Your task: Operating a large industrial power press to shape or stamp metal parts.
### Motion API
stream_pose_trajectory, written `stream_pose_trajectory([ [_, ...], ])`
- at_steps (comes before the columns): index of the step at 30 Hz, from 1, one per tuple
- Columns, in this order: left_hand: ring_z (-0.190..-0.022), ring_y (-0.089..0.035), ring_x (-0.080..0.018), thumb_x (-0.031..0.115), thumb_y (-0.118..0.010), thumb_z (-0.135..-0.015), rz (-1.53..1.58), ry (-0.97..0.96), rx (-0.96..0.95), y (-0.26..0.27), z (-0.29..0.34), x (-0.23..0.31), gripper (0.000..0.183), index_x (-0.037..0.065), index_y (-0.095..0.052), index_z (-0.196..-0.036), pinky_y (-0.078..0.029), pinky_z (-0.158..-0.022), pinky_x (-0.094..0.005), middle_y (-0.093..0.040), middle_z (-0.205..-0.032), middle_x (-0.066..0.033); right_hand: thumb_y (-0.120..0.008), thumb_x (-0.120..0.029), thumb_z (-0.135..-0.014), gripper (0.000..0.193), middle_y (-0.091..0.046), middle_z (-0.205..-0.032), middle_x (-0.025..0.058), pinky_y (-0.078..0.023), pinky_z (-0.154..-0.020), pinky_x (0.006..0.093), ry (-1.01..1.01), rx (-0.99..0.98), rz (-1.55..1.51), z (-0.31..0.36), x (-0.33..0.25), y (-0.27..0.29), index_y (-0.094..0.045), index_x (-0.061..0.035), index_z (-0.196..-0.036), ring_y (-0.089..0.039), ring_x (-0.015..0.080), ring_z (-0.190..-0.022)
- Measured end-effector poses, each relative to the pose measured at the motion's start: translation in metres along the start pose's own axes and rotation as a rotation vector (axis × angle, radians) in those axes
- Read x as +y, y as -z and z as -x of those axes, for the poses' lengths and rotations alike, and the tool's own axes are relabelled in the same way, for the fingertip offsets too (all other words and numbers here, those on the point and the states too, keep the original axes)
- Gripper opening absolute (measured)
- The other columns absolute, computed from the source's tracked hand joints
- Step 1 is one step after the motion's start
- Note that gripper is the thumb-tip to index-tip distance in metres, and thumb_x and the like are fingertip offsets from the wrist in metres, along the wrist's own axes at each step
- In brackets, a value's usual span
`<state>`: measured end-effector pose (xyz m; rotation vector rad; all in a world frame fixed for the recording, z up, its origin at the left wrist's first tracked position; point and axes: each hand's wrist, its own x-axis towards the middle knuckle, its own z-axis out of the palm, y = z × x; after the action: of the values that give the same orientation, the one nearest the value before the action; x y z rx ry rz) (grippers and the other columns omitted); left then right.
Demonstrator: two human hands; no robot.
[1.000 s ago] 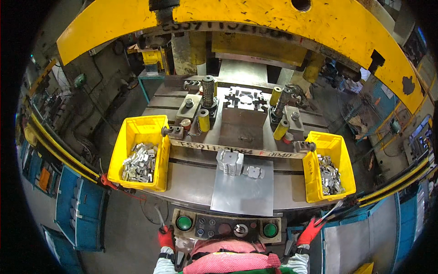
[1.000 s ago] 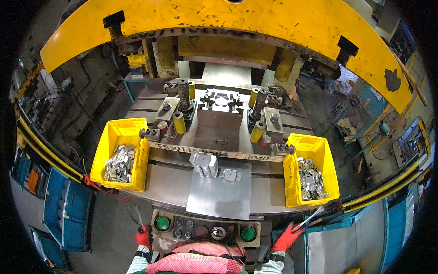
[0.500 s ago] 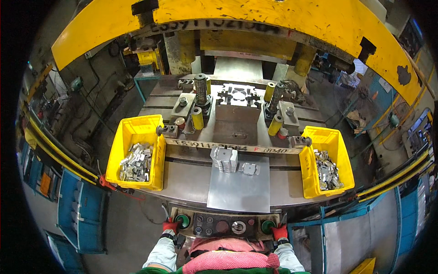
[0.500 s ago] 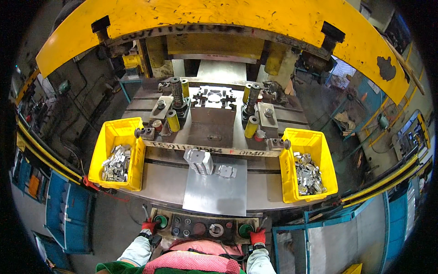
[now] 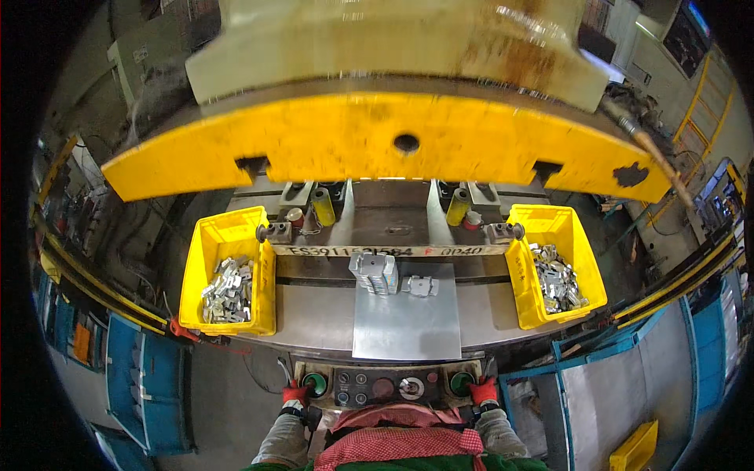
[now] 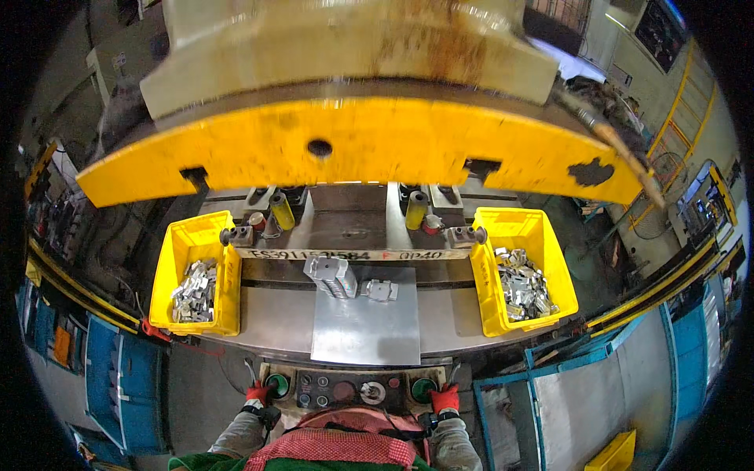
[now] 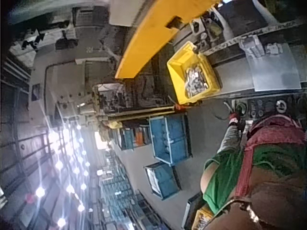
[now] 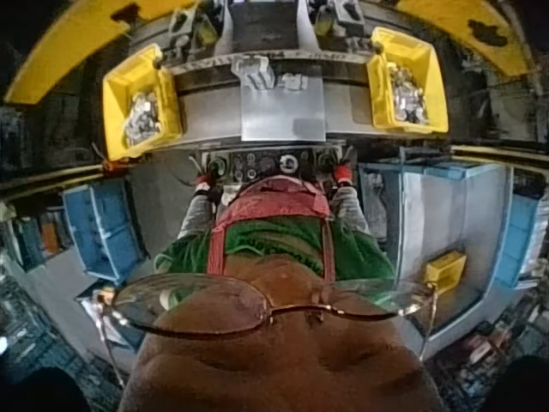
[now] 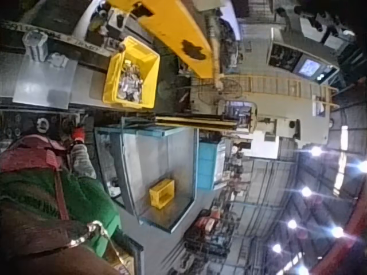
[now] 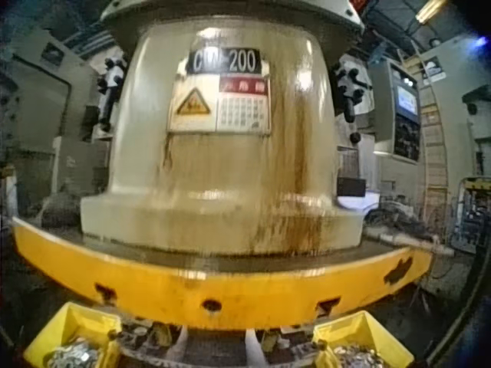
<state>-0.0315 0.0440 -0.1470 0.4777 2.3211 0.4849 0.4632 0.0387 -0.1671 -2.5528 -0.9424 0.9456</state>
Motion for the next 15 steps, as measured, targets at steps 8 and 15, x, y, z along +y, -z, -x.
stream_pose_trajectory([
  [8, -0.085, -0.054, -0.0173, 0.028, -0.08, -0.05, 0.071, 0.033, -0.09, -0.005, -0.027, -0.025, 0.08, -0.011, -0.04, -0.107, -0.045, -0.069, -0.0289, -0.054, -0.103, -0.0141, -0.072, -0.033, -0.056, 0.097, -0.048, -0.113, 0.0206, -0.04, -0.084, 0.0326, -0.01, 0.02, -0.054, -0.013, 0.011, -0.014, -0.018, 0.0069, -0.125, -0.046, 0.0312, -0.106],
  [15, -0.08, -0.055, -0.0223, 0.045, -0.068, -0.062, 0.15, -0.046, -0.097, 0.004, -0.012, -0.028, 0.072, -0.009, -0.046, -0.104, -0.044, -0.066, -0.0328, -0.057, -0.097, -0.0157, -0.066, -0.032, -0.065, 0.08, -0.048, -0.112, 0.0219, -0.041, -0.082, 0.0339, 0.12, 0.027, -0.062, -0.024, 0.039, -0.006, -0.026, 0.004, -0.124, -0.048, 0.0326, -0.101],
])
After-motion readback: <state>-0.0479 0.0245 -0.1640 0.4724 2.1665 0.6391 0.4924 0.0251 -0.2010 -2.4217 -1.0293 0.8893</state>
